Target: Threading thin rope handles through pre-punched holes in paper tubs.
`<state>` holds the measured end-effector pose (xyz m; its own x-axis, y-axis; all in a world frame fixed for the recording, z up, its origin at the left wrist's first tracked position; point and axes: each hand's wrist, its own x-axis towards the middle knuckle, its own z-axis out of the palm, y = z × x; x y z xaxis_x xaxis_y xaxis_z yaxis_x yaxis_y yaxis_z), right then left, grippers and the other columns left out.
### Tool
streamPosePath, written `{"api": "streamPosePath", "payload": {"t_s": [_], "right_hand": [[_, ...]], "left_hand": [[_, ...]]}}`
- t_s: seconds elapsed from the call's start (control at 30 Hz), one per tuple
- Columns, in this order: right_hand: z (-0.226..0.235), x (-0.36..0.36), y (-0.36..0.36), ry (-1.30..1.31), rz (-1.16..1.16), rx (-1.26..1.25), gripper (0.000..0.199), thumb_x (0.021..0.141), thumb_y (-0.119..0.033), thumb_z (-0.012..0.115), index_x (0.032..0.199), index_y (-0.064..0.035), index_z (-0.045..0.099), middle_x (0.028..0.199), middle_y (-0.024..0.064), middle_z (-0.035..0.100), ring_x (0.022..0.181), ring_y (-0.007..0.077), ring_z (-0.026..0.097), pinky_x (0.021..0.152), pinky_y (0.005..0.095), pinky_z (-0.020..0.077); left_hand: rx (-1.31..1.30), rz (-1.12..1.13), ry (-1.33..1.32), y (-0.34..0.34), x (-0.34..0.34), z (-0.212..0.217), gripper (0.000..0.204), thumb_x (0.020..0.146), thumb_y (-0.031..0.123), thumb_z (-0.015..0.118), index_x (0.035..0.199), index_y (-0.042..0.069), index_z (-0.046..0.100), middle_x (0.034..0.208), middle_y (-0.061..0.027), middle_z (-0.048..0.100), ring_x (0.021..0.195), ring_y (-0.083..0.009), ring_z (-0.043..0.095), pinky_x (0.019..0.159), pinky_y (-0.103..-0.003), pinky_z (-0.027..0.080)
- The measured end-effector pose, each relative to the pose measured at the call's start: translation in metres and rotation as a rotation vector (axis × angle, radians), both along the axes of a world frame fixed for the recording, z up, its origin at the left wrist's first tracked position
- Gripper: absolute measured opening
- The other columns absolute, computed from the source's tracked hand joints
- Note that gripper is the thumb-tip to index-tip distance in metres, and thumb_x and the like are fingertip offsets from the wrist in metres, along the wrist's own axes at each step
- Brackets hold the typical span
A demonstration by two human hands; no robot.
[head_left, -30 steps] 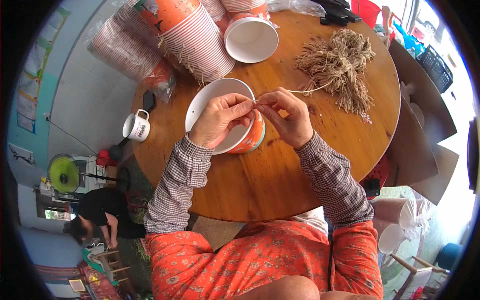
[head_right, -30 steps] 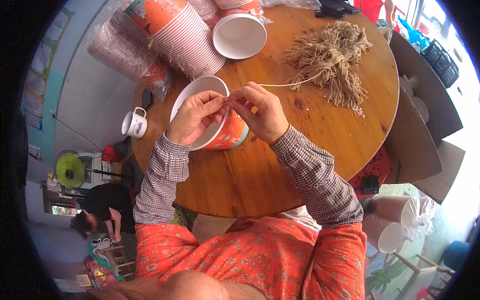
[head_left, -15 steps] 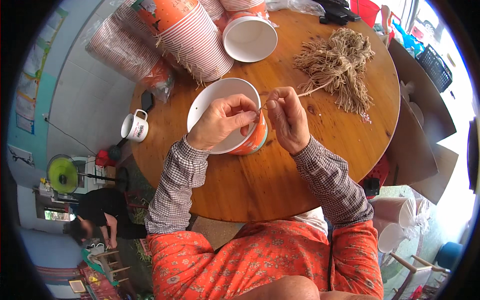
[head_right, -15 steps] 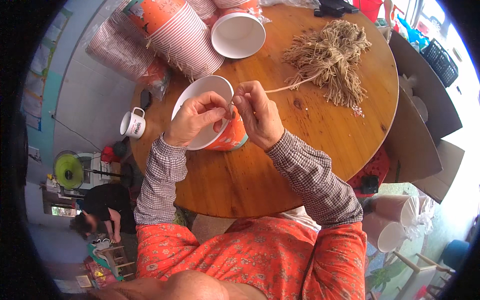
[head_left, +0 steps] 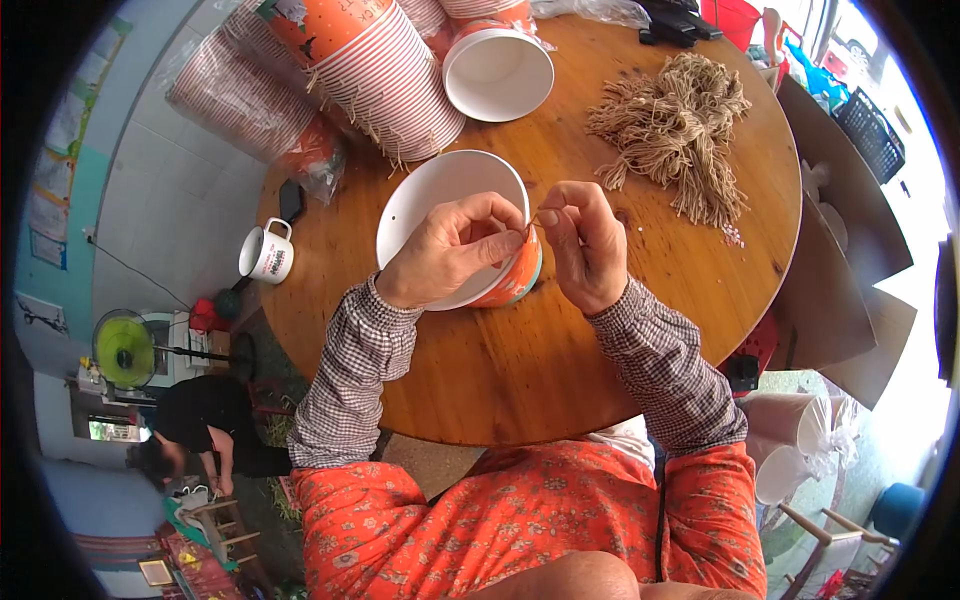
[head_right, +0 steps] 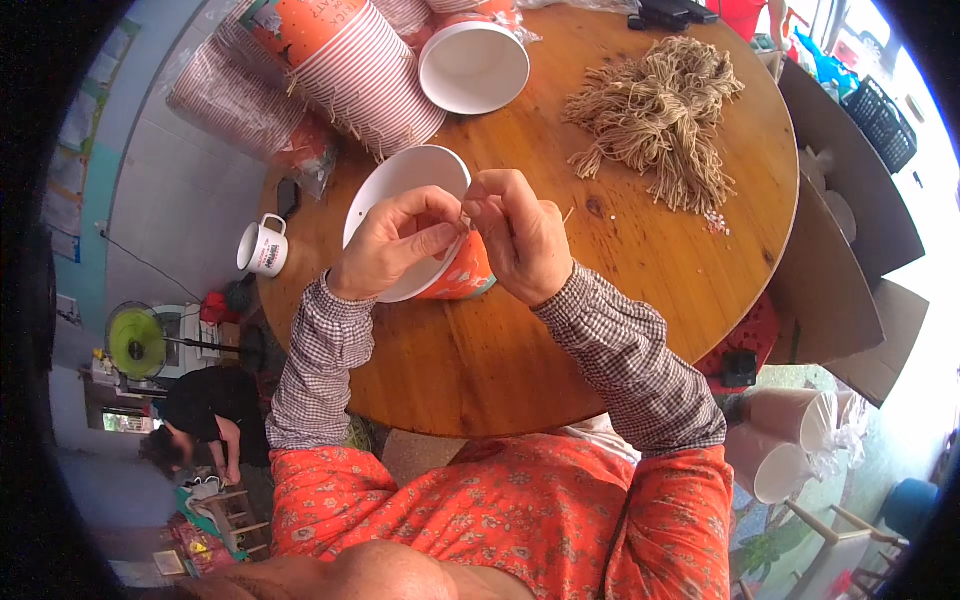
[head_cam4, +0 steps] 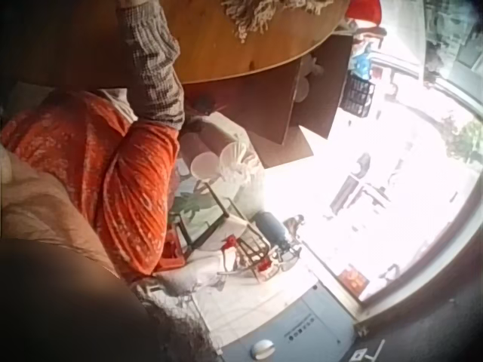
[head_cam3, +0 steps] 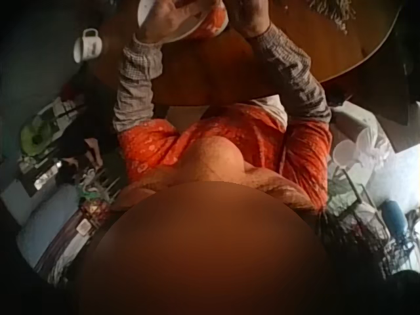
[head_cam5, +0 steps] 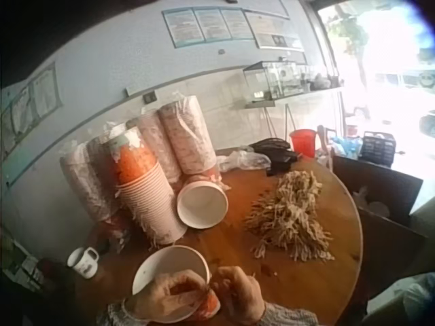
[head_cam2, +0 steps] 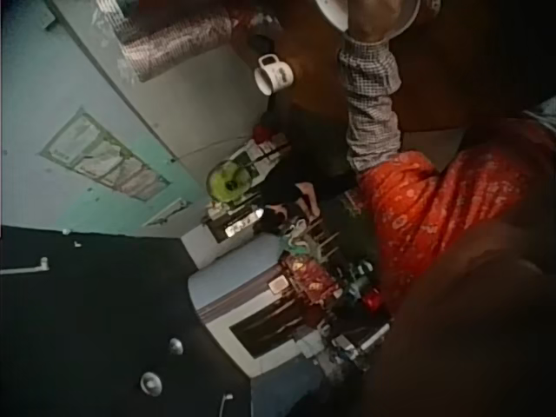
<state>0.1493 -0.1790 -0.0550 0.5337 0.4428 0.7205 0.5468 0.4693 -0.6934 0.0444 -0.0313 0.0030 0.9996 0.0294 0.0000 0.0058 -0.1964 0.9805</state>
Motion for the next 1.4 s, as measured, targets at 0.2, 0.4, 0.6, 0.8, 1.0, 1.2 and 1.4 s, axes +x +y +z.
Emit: {"api": "streamPosePath", "payload": {"t_s": [0.2, 0.4, 0.6, 0.8, 1.0, 1.2, 1.4], "right_hand": [[-0.008, 0.003, 0.005, 0.023, -0.095, 0.076, 0.013, 0.092, -0.001, 0.054, 0.104, -0.0001, 0.049, 0.081, 0.0105, 0.061, 0.067, 0.0199, 0.061, 0.063, 0.0275, 0.0499], [-0.007, 0.01, 0.006, 0.103, -0.055, 0.062, 0.008, 0.092, -0.001, 0.056, 0.099, 0.0004, 0.053, 0.083, 0.0089, 0.06, 0.073, 0.0171, 0.06, 0.068, 0.0261, 0.0491], [0.0, 0.004, 0.002, 0.095, -0.011, 0.041, 0.009, 0.093, 0.0, 0.054, 0.101, 0.0005, 0.052, 0.082, 0.0065, 0.059, 0.069, 0.0118, 0.058, 0.063, 0.0253, 0.0493], [0.001, 0.008, 0.002, 0.131, 0.052, 0.056, 0.009, 0.092, 0.001, 0.055, 0.101, 0.0007, 0.053, 0.08, 0.0055, 0.059, 0.066, 0.0103, 0.057, 0.06, 0.0244, 0.0484], [0.0, 0.028, 0.002, 0.207, 0.078, -0.066, 0.009, 0.09, -0.006, 0.059, 0.098, -0.0026, 0.057, 0.085, 0.0041, 0.062, 0.079, 0.0131, 0.06, 0.069, 0.0285, 0.0489], [-0.003, 0.031, 0.003, 0.219, 0.045, -0.106, 0.008, 0.09, -0.005, 0.059, 0.098, -0.0023, 0.057, 0.085, 0.0046, 0.062, 0.079, 0.0135, 0.061, 0.07, 0.0281, 0.0485], [0.009, 0.026, -0.001, -0.041, -0.012, -0.145, 0.01, 0.085, 0.0, 0.061, 0.095, -0.0007, 0.059, 0.086, 0.009, 0.059, 0.076, 0.0199, 0.061, 0.067, 0.0291, 0.0486]], "left_hand": [[0.331, 0.017, -0.164, 0.001, 0.0, -0.007, 0.012, 0.091, 0.011, 0.062, 0.099, 0.002, 0.06, 0.093, -0.0007, 0.06, 0.088, -0.008, 0.058, 0.08, -0.024, 0.048], [0.034, 0.099, -0.009, -0.003, -0.004, 0.004, 0.015, 0.089, 0.012, 0.065, 0.098, 0.001, 0.062, 0.094, -0.0011, 0.061, 0.09, -0.0092, 0.059, 0.082, -0.025, 0.049], [0.129, 0.071, -0.089, -0.011, 0.004, -0.004, 0.015, 0.088, 0.01, 0.067, 0.099, 0.001, 0.064, 0.096, -0.0025, 0.063, 0.088, -0.01, 0.061, 0.08, -0.025, 0.05], [0.192, 0.073, -0.122, -0.014, 0.011, -0.006, 0.009, 0.085, 0.004, 0.066, 0.093, 0.0, 0.065, 0.087, -0.0026, 0.064, 0.081, -0.0093, 0.061, 0.075, -0.025, 0.05], [0.165, 0.129, 0.083, -0.007, 0.006, 0.0, 0.013, 0.087, 0.008, 0.068, 0.094, -0.001, 0.062, 0.082, 0.0003, 0.063, 0.076, -0.0062, 0.059, 0.071, -0.021, 0.049], [0.007, 0.151, 0.048, 0.002, 0.004, 0.0, 0.013, 0.092, 0.015, 0.062, 0.091, 0.002, 0.059, 0.087, -0.0014, 0.062, 0.071, -0.0059, 0.052, 0.068, -0.02, 0.045], [-0.395, 0.172, 0.064, 0.003, 0.003, 0.002, 0.014, 0.096, 0.017, 0.056, 0.094, 0.003, 0.057, 0.087, -0.0029, 0.061, 0.07, -0.0082, 0.052, 0.067, -0.021, 0.045]]}}
